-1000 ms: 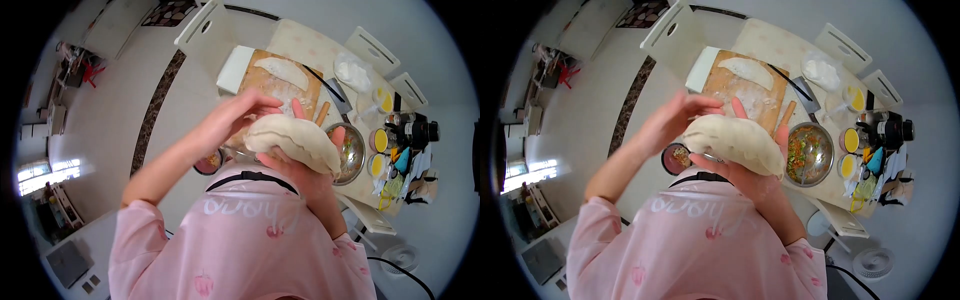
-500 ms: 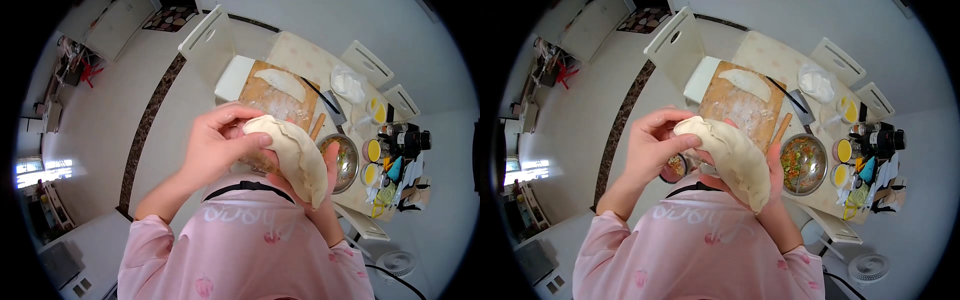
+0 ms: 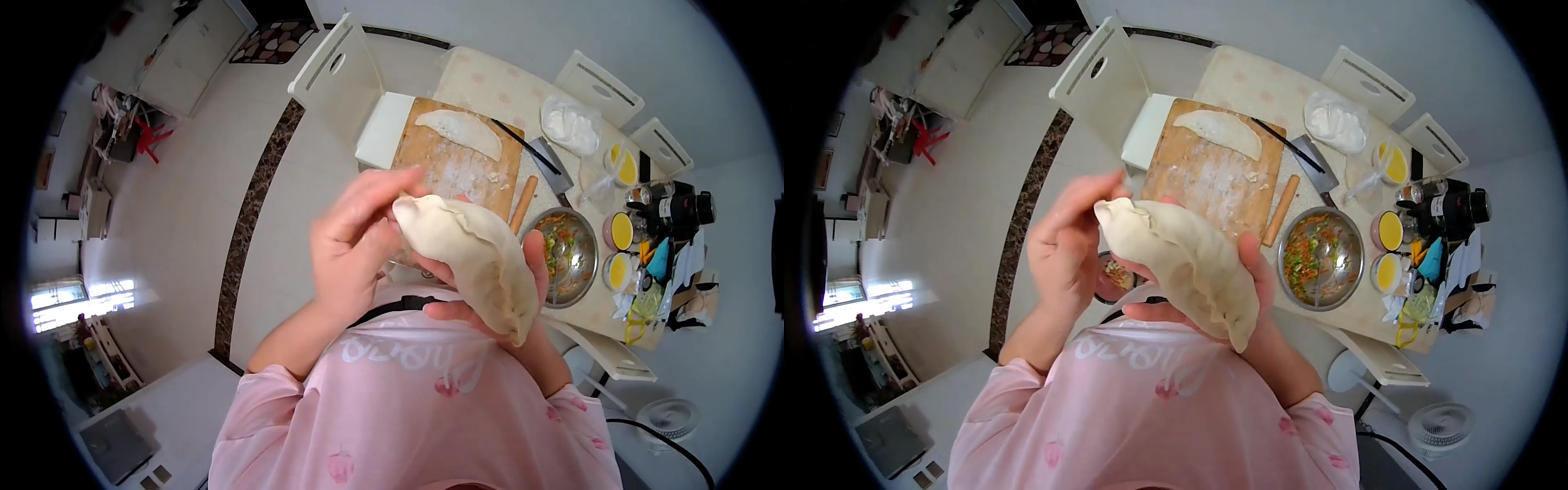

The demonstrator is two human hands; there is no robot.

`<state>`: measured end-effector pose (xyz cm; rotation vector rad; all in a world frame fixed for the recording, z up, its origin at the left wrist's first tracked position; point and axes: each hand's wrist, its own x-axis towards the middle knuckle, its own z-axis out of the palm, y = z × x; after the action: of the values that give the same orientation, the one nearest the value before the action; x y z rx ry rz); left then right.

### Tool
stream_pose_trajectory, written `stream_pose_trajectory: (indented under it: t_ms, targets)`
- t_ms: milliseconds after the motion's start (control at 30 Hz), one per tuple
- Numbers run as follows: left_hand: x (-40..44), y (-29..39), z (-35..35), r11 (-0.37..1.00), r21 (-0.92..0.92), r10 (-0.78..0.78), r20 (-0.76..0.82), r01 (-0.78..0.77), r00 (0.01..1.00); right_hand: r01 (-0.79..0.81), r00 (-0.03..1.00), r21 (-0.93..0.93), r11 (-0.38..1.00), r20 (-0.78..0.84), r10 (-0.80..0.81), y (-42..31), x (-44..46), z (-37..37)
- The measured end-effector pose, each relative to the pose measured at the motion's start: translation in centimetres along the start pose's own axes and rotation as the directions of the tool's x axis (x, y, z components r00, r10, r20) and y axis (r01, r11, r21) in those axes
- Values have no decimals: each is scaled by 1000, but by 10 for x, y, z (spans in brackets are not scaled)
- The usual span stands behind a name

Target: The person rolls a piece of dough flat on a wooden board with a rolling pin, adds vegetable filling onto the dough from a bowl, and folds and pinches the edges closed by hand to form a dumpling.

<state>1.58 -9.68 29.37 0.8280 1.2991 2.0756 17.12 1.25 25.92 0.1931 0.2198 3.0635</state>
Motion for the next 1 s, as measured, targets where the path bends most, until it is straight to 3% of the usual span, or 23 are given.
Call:
stream_pose_trajectory:
  t_ms: [67,133,200,233,333,400,500,533,567,667,733,833,933,1000]
  targets:
    - [3,11,7,995,-51,-83,5,83,997,-1,1000,-52,999,-24,0,0,-2,3]
    - [7,12,5,996,19,-89,76,88,993,-6,999,-133,991,-37,1,-1,-2,4]
    - [15,8,-5,979,202,-18,240,-32,971,-30,998,-129,991,-59,23,-1,-4,2]
    - [15,6,-7,978,200,13,245,-64,969,-40,997,-126,991,-69,31,-1,-5,1]
    - [12,-4,-11,969,199,96,230,-144,968,-41,991,-80,996,-131,30,4,-5,7]
    - [7,-10,-11,960,214,141,183,-180,973,-9,989,119,993,-146,26,6,-3,8]
    - [5,1,1,949,316,-21,107,-14,994,12,988,252,968,-152,27,4,-4,7]
    - [7,8,5,980,177,-110,115,89,987,14,988,270,963,-151,29,3,-5,7]
    - [8,16,10,980,37,-199,132,196,971,-12,991,189,982,-130,37,2,-6,4]
    - [19,14,3,981,104,-182,218,163,959,-78,993,14,997,-92,79,-1,-3,-2]
    - [25,9,-10,955,293,-75,371,-41,925,-98,990,-4,995,-100,97,0,-1,1]
    - [19,4,-11,949,312,-41,268,-46,963,-105,984,-93,990,-153,90,0,0,5]
    - [11,-5,-3,948,318,-66,112,27,991,-59,987,21,998,-151,62,2,-1,4]
    - [8,5,19,976,172,-134,-16,135,991,-74,979,-26,997,-190,67,0,-3,5]
